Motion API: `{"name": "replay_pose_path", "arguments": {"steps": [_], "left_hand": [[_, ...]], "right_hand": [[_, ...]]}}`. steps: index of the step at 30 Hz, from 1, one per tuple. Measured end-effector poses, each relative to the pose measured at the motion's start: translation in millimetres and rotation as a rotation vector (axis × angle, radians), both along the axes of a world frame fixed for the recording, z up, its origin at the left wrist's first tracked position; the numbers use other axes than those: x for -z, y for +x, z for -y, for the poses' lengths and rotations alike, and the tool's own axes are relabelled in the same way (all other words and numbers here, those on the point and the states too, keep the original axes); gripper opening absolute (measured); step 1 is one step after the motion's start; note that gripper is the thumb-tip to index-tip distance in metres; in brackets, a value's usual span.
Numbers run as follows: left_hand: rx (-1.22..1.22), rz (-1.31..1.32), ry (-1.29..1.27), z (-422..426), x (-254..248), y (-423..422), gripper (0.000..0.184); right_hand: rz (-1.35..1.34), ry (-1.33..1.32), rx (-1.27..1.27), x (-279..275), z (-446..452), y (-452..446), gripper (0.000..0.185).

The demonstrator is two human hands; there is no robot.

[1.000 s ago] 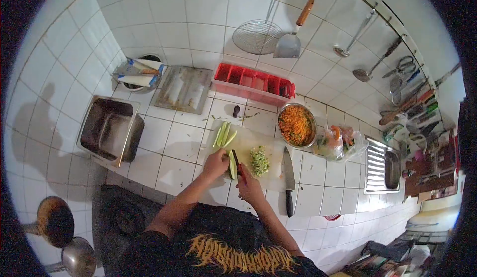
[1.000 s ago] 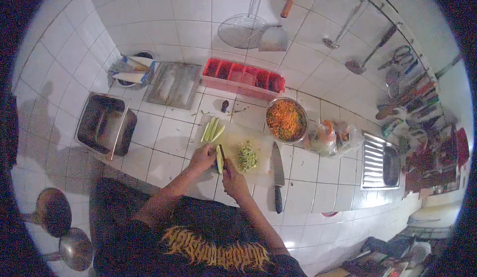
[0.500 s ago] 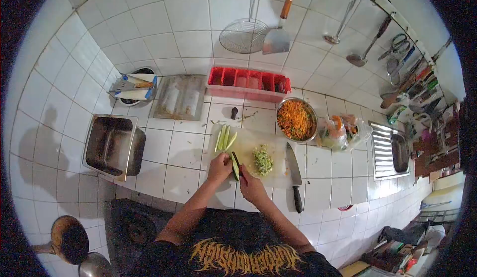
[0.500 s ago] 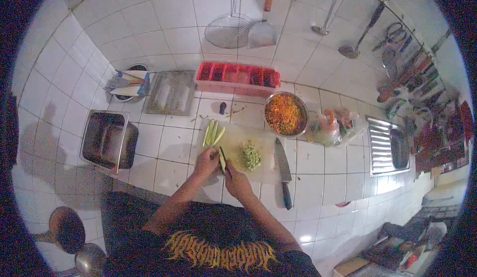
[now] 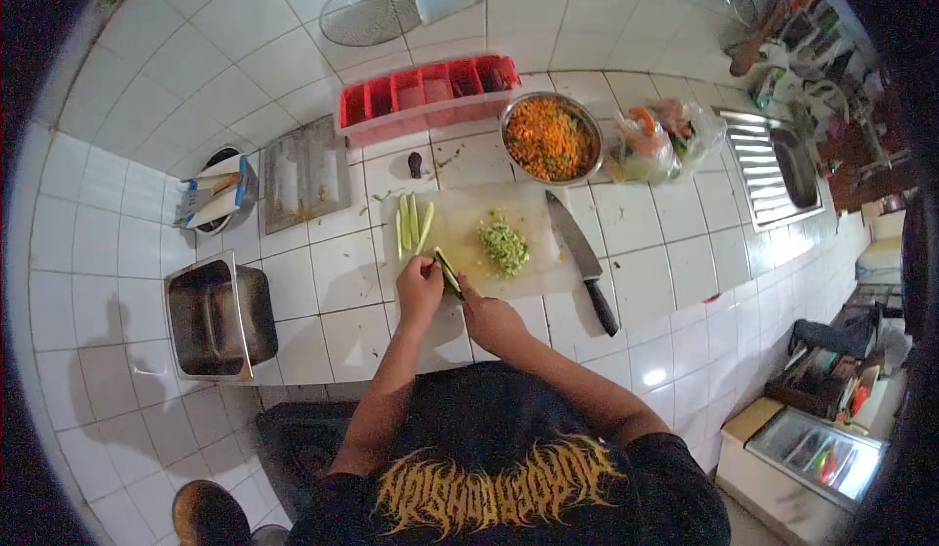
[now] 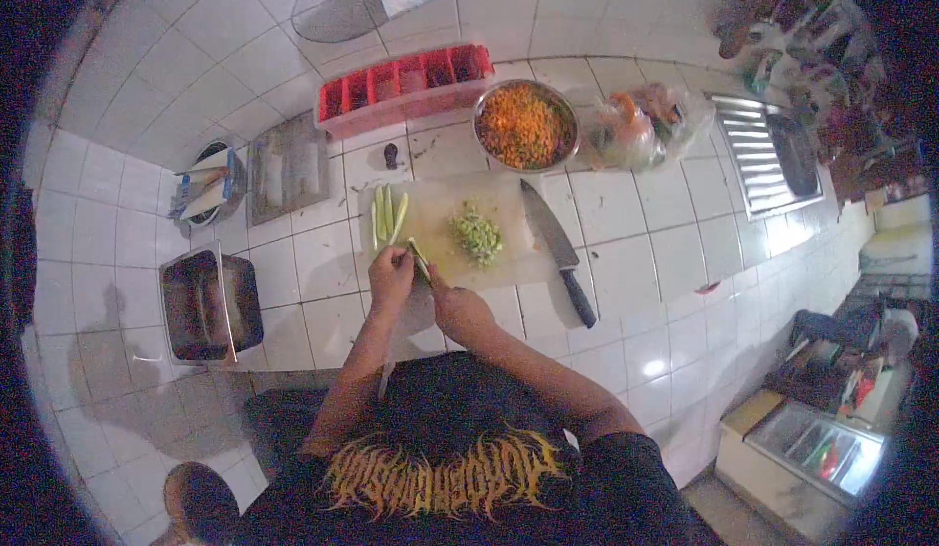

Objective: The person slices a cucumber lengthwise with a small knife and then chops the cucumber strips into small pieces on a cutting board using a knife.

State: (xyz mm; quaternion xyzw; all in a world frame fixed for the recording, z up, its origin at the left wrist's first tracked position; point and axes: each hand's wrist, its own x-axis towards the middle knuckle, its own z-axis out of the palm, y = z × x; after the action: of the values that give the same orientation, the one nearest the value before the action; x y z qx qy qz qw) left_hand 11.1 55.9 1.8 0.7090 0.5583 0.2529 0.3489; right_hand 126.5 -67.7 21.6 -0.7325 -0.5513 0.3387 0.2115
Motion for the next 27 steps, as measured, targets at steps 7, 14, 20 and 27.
{"name": "replay_pose_path", "arguments": {"steps": [7,14,20,27], "left_hand": [[0.008,-0.019,-0.023,-5,21,-4,0.016],[-0.015,0.147,-0.227,-4,32,-4,0.013],[-0.045,0.114,-0.236,-4,22,1,0.015],[-0.036,0.139,-0.267,-4,17,0,0.014]], "right_hand": [[-0.009,-0.126,-0.082,-9,24,9,0.069],[-0.041,-0.168,-0.07,-13,60,23,0.063],[0.003,-0.323,-0.152,-43,70,35,0.066],[0.057,-0.317,-0.177,-59,77,37,0.064]]}}
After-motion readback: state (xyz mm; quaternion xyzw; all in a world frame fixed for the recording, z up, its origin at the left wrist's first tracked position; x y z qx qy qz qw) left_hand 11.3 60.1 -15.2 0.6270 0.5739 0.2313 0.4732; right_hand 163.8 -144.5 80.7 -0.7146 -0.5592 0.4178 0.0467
